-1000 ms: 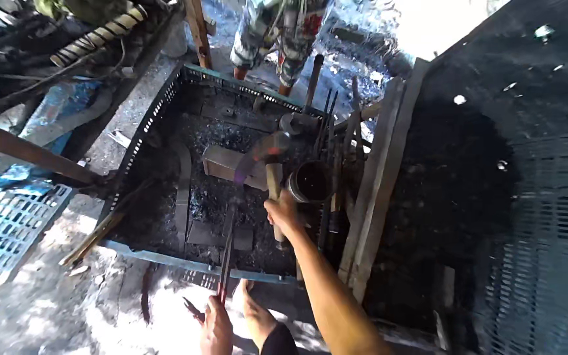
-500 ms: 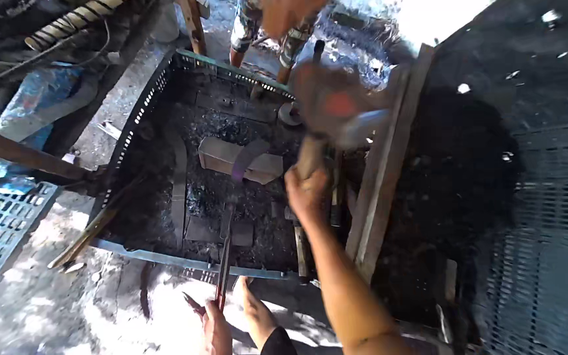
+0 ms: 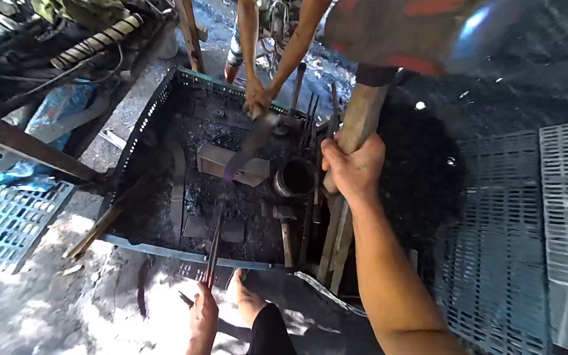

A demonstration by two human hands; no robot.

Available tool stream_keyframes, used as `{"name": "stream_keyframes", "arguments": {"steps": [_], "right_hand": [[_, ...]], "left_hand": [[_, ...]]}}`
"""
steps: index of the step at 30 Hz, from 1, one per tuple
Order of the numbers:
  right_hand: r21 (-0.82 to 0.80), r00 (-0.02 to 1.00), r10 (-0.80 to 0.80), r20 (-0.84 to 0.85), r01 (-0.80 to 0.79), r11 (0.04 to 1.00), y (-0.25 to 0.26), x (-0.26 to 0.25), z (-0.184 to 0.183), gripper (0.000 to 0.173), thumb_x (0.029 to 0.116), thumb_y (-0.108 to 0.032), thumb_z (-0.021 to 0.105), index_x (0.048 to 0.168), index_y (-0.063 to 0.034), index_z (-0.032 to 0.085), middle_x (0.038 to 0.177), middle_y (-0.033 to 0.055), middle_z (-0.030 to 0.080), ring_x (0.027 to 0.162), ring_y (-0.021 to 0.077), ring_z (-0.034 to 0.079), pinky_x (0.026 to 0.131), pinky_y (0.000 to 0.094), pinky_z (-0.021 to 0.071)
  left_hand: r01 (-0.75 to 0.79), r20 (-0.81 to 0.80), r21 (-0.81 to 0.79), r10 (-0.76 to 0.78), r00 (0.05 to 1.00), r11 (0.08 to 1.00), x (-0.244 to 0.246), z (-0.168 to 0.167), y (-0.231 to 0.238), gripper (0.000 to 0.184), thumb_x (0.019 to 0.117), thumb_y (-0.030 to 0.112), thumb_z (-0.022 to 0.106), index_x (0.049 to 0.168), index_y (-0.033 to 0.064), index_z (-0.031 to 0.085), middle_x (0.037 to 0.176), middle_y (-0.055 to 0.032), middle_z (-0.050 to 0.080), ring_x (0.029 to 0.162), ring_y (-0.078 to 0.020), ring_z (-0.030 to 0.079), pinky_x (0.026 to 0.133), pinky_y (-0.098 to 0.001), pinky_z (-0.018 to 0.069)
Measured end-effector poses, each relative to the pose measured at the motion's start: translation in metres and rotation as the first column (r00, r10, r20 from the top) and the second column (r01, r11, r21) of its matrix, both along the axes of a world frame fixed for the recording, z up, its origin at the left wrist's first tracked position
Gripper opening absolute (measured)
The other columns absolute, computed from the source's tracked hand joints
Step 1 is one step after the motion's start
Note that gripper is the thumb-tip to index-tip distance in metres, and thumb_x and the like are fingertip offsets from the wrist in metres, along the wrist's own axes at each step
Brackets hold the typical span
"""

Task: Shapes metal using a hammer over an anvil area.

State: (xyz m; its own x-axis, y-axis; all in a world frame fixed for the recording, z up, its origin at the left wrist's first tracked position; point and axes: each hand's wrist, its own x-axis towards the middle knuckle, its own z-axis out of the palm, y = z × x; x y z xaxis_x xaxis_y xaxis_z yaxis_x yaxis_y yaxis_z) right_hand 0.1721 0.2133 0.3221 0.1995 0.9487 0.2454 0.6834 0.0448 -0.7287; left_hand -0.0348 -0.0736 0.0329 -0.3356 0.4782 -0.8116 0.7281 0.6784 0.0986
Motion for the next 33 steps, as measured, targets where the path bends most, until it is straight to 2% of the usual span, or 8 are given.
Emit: {"name": "stream_keyframes", "arguments": {"steps": [4,8,12,18,23,26,28,33], "right_hand": [[-0.002,0.997,-0.070,0.009,0.070,0.998,0.021,-0.031,-0.121,0.032,0.0875,-0.017,0.072,0.110,0.0023,0.061,0.078,0.0119,0.066,0.062,0.0230,0.066,0.059,0.0448,0.0595],[-0.684,0.995,-0.092,-0.023,0.052,0.727,0.001,-0.054,-0.288,0.041,0.0879,-0.017,0.069,0.124,0.0004,0.059,0.089,0.0150,0.067,0.070,0.0246,0.068,0.065,0.0451,0.0592],[-0.592,0.936,-0.163,-0.311,-0.057,0.804,0.001,-0.040,-0.176,0.029,0.0875,-0.008,0.068,0.113,0.0026,0.058,0.069,0.0107,0.062,0.052,0.0210,0.063,0.050,0.0377,0.0574],[-0.183,1.000,0.018,0.015,-0.015,0.983,-0.012,0.010,-0.012,0.044,0.0924,-0.027,0.073,0.125,-0.0041,0.056,0.079,0.0079,0.068,0.061,0.0206,0.069,0.060,0.0442,0.0618],[0.083,0.994,-0.075,0.076,0.068,0.994,0.021,-0.016,-0.093,0.030,0.0905,-0.019,0.072,0.110,0.0012,0.061,0.079,0.0107,0.066,0.062,0.0210,0.066,0.057,0.0428,0.0584],[-0.432,0.996,-0.058,0.071,0.083,0.898,0.006,-0.037,-0.243,0.044,0.0891,-0.018,0.072,0.125,0.0044,0.059,0.093,0.0181,0.069,0.079,0.0286,0.069,0.075,0.0493,0.0587],[-0.671,0.995,-0.093,-0.025,0.052,0.739,-0.003,-0.040,-0.290,0.041,0.0874,-0.016,0.070,0.123,0.0008,0.058,0.088,0.0157,0.065,0.065,0.0257,0.066,0.060,0.0450,0.0580],[-0.473,0.993,0.022,-0.119,-0.076,0.878,-0.005,-0.019,-0.090,0.035,0.0891,-0.019,0.072,0.118,-0.0025,0.061,0.075,0.0118,0.066,0.060,0.0252,0.066,0.059,0.0464,0.0589]], "left_hand": [[-0.067,0.024,0.021,0.067,0.997,0.998,0.005,-0.010,-0.005,0.052,0.1053,0.021,0.052,0.152,0.0030,0.037,0.125,-0.0263,0.067,0.105,-0.0437,0.071,0.085,-0.0598,0.0590],[-0.091,0.012,0.058,0.090,0.996,0.994,0.012,-0.008,-0.008,0.047,0.1060,0.020,0.049,0.149,0.0030,0.040,0.121,-0.0272,0.067,0.101,-0.0438,0.072,0.082,-0.0602,0.0592],[-0.053,-0.012,0.066,0.054,0.998,0.996,0.003,0.005,-0.013,0.047,0.1058,0.021,0.048,0.149,0.0045,0.039,0.119,-0.0259,0.068,0.100,-0.0433,0.073,0.080,-0.0598,0.0598],[-0.006,0.003,0.001,0.006,1.000,1.000,-0.005,-0.005,-0.013,0.051,0.1056,0.018,0.049,0.153,0.0071,0.035,0.127,-0.0218,0.067,0.107,-0.0394,0.072,0.086,-0.0561,0.0600],[-0.048,-0.019,0.002,0.048,0.999,0.999,0.005,-0.001,-0.014,0.048,0.1051,0.019,0.049,0.149,0.0032,0.038,0.123,-0.0262,0.067,0.100,-0.0422,0.073,0.082,-0.0576,0.0602],[-0.087,-0.018,0.036,0.087,0.996,0.996,0.009,-0.005,-0.013,0.041,0.1080,0.019,0.044,0.145,0.0009,0.044,0.119,-0.0268,0.069,0.099,-0.0438,0.073,0.082,-0.0601,0.0587],[-0.075,-0.019,0.051,0.076,0.997,0.996,0.007,0.011,-0.016,0.040,0.1078,0.018,0.043,0.144,0.0004,0.045,0.118,-0.0270,0.069,0.098,-0.0439,0.073,0.081,-0.0597,0.0587],[-0.015,-0.006,0.034,0.015,1.000,0.999,-0.009,0.016,-0.029,0.047,0.1056,0.019,0.047,0.150,0.0055,0.039,0.123,-0.0245,0.067,0.100,-0.0411,0.073,0.081,-0.0587,0.0602]]}}
